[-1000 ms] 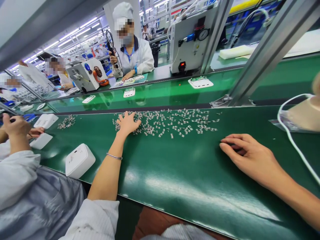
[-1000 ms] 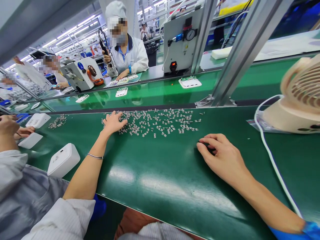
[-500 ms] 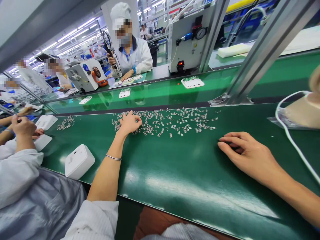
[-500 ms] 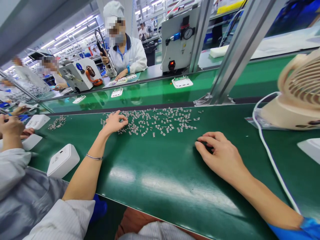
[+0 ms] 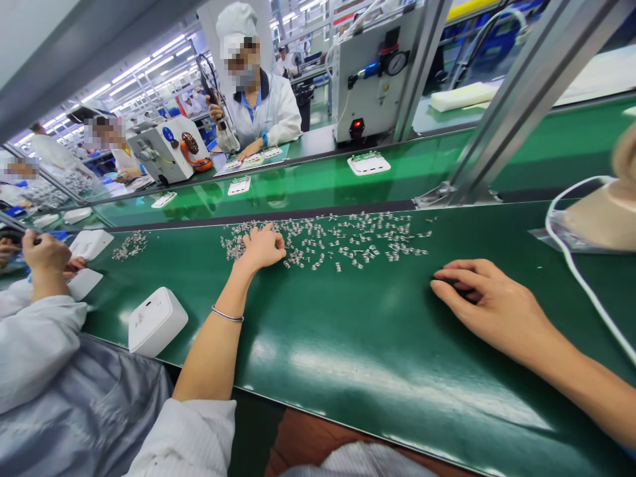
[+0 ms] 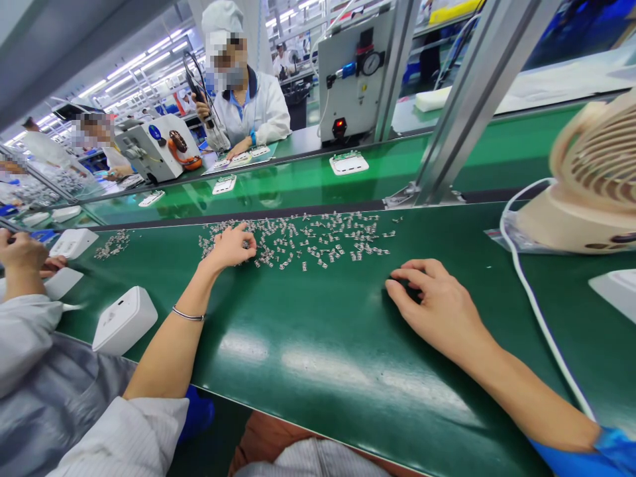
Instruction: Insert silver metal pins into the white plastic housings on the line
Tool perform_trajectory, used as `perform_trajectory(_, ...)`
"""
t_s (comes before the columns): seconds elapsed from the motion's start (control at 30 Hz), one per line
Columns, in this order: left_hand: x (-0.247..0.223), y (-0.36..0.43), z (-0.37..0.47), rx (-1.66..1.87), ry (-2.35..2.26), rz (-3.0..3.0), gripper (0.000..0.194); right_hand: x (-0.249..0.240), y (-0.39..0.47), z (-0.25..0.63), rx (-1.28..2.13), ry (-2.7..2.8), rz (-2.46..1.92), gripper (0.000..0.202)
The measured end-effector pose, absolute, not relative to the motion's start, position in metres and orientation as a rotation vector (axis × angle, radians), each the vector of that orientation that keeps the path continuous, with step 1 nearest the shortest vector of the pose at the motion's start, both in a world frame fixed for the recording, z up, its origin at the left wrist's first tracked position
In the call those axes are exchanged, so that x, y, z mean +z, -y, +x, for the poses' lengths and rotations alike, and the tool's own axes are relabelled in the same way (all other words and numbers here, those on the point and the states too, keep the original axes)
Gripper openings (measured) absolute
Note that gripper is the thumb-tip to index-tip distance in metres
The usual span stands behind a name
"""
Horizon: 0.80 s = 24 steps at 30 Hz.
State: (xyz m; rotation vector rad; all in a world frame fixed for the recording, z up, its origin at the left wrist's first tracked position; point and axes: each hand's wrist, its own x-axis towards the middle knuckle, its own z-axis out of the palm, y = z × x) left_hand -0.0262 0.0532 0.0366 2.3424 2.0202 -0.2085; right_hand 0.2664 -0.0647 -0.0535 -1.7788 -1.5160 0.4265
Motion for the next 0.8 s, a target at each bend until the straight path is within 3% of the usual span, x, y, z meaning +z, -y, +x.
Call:
perform_trajectory(0.2, 0.0457, -0.0483, -0.0214, -0.267, -1.868, 2.373, 0.025, -0.0563, 0.0622, 0.2677, 0.409, 1.519, -1.785, 0.042)
perform_trajectory(0.8, 0.0429, -0.0491, -0.0235, -0.257, -1.896, 2.406, 0.02, -0.0532, 0.0642, 0.2674, 0.407, 1.538, -1.811, 0.041)
